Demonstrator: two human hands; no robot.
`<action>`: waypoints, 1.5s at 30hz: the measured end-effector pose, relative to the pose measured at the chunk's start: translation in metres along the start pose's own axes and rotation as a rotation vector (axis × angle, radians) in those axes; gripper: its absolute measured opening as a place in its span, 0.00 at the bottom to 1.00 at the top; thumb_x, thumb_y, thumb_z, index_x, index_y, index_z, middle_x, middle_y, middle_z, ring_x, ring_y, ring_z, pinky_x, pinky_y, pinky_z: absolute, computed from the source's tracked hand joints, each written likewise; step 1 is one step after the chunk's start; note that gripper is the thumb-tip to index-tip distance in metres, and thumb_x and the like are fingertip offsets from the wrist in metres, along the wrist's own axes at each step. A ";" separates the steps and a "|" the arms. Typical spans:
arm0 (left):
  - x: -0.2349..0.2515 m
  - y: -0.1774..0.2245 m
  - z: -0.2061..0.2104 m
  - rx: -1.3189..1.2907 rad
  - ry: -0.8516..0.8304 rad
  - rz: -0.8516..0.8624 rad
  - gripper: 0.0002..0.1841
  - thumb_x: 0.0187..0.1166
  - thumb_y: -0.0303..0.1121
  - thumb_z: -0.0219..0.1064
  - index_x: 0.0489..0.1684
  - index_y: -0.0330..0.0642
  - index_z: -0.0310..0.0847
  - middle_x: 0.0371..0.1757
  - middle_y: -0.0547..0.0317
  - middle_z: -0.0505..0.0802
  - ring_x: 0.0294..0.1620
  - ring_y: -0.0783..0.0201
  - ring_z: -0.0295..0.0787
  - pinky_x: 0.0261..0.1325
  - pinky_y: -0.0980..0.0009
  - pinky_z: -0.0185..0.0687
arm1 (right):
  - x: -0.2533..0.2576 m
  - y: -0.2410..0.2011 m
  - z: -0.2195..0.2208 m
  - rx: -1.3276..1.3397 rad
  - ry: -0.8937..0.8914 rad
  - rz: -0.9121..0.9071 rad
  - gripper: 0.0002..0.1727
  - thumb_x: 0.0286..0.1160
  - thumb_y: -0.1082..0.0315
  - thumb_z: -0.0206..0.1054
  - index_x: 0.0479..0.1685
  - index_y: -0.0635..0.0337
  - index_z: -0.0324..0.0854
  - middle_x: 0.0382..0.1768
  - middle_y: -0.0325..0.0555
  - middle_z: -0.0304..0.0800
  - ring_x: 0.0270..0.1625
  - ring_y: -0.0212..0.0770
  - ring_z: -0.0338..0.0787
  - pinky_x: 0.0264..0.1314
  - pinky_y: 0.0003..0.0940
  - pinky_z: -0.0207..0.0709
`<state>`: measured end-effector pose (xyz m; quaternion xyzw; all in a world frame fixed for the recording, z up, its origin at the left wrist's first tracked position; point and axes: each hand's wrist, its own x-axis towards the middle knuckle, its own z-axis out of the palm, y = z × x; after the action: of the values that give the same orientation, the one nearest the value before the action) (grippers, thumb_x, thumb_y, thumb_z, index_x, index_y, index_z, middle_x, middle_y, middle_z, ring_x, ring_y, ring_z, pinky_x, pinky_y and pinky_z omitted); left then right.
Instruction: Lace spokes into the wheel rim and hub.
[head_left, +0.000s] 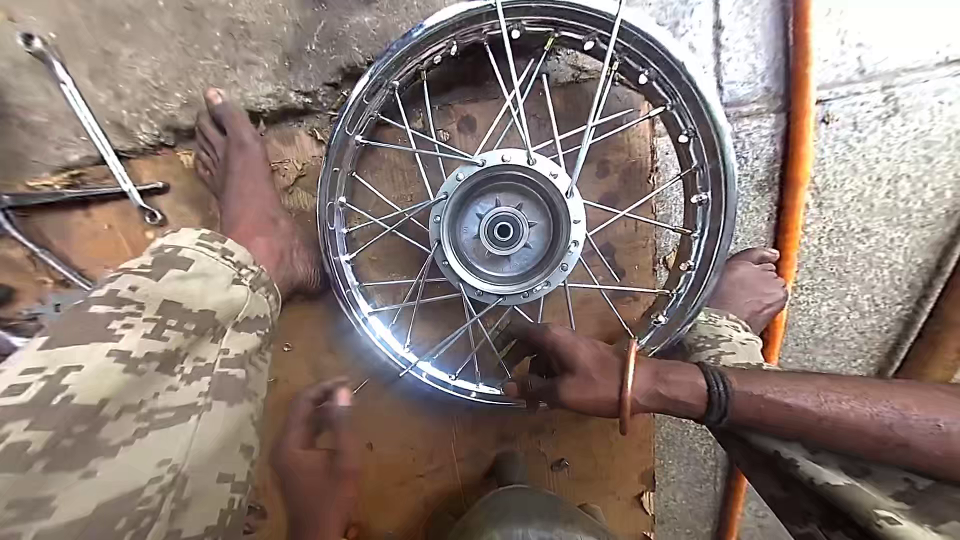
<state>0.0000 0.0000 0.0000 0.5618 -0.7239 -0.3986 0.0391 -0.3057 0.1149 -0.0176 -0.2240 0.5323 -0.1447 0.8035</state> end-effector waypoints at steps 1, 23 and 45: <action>-0.006 0.005 0.014 0.072 -0.030 0.128 0.21 0.83 0.43 0.63 0.59 0.32 0.84 0.58 0.48 0.92 0.58 0.61 0.90 0.59 0.62 0.88 | 0.002 0.000 0.000 -0.007 -0.023 0.003 0.21 0.83 0.61 0.70 0.71 0.52 0.73 0.50 0.40 0.93 0.30 0.33 0.90 0.39 0.31 0.87; 0.038 0.070 0.094 -0.218 -0.413 0.008 0.04 0.77 0.38 0.69 0.40 0.51 0.86 0.28 0.71 0.89 0.20 0.74 0.81 0.21 0.77 0.78 | -0.005 -0.004 -0.010 -0.292 0.124 -0.048 0.13 0.83 0.65 0.60 0.55 0.56 0.88 0.25 0.37 0.87 0.21 0.30 0.84 0.26 0.31 0.83; 0.032 0.050 0.096 -0.211 -0.416 0.065 0.06 0.80 0.43 0.66 0.45 0.56 0.86 0.37 0.75 0.92 0.33 0.74 0.89 0.35 0.73 0.89 | -0.038 -0.040 -0.027 -1.025 0.875 -0.881 0.06 0.72 0.70 0.62 0.29 0.58 0.80 0.21 0.39 0.73 0.15 0.36 0.72 0.12 0.31 0.58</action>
<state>-0.0989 0.0268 -0.0462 0.4367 -0.6886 -0.5776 -0.0396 -0.3455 0.0930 0.0239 -0.6775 0.6615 -0.2606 0.1885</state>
